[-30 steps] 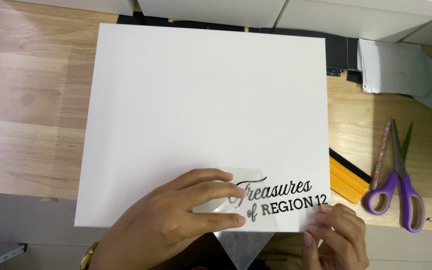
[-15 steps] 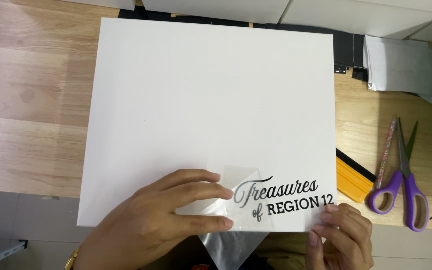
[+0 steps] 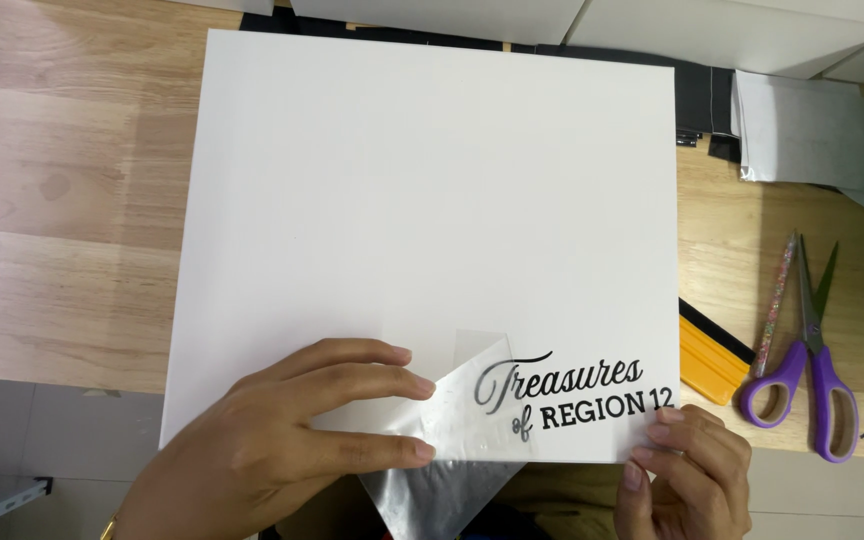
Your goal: Applying a vinyl decal to a white box using a squeegee and peeling off the transfer tape
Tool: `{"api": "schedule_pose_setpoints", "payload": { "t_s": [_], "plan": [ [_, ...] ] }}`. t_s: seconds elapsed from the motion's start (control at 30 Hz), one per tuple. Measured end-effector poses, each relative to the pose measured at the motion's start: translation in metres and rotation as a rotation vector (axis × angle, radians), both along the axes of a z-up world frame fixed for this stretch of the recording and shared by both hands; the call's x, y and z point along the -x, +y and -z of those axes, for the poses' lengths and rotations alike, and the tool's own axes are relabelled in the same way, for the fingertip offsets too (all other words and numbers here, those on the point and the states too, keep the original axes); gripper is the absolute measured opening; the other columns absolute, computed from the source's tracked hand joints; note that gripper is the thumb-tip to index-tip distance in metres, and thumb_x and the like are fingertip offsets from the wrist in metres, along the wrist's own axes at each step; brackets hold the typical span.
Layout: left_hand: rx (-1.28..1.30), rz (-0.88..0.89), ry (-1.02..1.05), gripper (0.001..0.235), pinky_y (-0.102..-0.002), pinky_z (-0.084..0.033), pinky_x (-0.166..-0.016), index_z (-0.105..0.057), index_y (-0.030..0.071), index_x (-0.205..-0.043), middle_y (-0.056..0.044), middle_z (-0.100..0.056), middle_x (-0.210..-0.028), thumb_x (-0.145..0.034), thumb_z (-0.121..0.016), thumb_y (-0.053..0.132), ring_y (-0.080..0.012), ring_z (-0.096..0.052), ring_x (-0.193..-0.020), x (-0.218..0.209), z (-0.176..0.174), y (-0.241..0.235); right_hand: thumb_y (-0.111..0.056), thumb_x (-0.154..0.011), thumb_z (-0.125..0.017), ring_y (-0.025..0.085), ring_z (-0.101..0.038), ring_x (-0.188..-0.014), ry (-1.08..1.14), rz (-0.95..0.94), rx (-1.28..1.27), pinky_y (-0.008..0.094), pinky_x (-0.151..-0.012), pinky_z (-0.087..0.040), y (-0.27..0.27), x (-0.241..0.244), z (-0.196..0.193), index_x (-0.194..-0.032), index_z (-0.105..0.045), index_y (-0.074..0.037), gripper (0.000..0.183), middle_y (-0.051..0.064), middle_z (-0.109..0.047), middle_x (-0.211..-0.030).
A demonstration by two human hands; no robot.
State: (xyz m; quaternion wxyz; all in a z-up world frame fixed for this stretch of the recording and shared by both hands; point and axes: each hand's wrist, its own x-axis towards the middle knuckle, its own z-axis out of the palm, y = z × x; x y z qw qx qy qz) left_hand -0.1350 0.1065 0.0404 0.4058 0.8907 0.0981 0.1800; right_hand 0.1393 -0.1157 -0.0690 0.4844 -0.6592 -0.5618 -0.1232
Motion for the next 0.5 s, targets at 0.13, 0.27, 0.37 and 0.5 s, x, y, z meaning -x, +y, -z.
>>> {"api": "schedule_pose_setpoints", "payload": {
  "t_s": [0.13, 0.27, 0.37, 0.5],
  "plan": [
    [0.044, -0.003, -0.022, 0.029, -0.040, -0.055, -0.102, -0.078, 0.021, -0.116, -0.005, -0.067, -0.132, -0.098, -0.061, 0.006, -0.0308, -0.061, -0.128, 0.005, -0.002, 0.001, -0.017, -0.094, -0.060, 0.031, -0.062, -0.105, 0.000, -0.002, 0.002, 0.046, -0.097, -0.057, -0.001, -0.001, 0.001, -0.094, -0.060, -0.006, 0.011, 0.015, -0.061, -0.102],
    [0.051, -0.001, -0.012, 0.030, -0.041, -0.056, -0.100, -0.078, 0.021, -0.116, -0.005, -0.068, -0.131, -0.099, -0.058, 0.006, -0.0311, -0.062, -0.128, 0.011, -0.002, 0.002, -0.019, -0.095, -0.059, 0.031, -0.061, -0.106, 0.004, 0.001, 0.000, 0.045, -0.096, -0.057, 0.000, 0.001, 0.000, -0.093, -0.061, -0.005, 0.014, 0.014, -0.061, -0.102],
    [0.042, -0.035, 0.001, 0.034, -0.040, -0.057, -0.101, -0.079, 0.025, -0.115, -0.003, -0.069, -0.130, -0.096, -0.062, 0.002, -0.0289, -0.063, -0.128, 0.016, 0.000, 0.001, -0.018, -0.095, -0.059, 0.031, -0.061, -0.106, 0.004, 0.002, 0.003, 0.045, -0.097, -0.056, 0.001, 0.002, -0.001, -0.094, -0.060, -0.005, 0.013, 0.015, -0.060, -0.103],
    [0.056, -0.035, -0.035, 0.034, -0.041, -0.059, -0.101, -0.078, 0.023, -0.115, -0.005, -0.069, -0.130, -0.095, -0.062, 0.001, -0.0310, -0.065, -0.128, 0.022, 0.000, 0.002, -0.016, -0.095, -0.059, 0.031, -0.060, -0.106, 0.006, 0.010, 0.004, 0.045, -0.097, -0.056, 0.001, 0.003, -0.002, -0.094, -0.061, -0.004, 0.012, 0.016, -0.061, -0.103]
  ]
}}
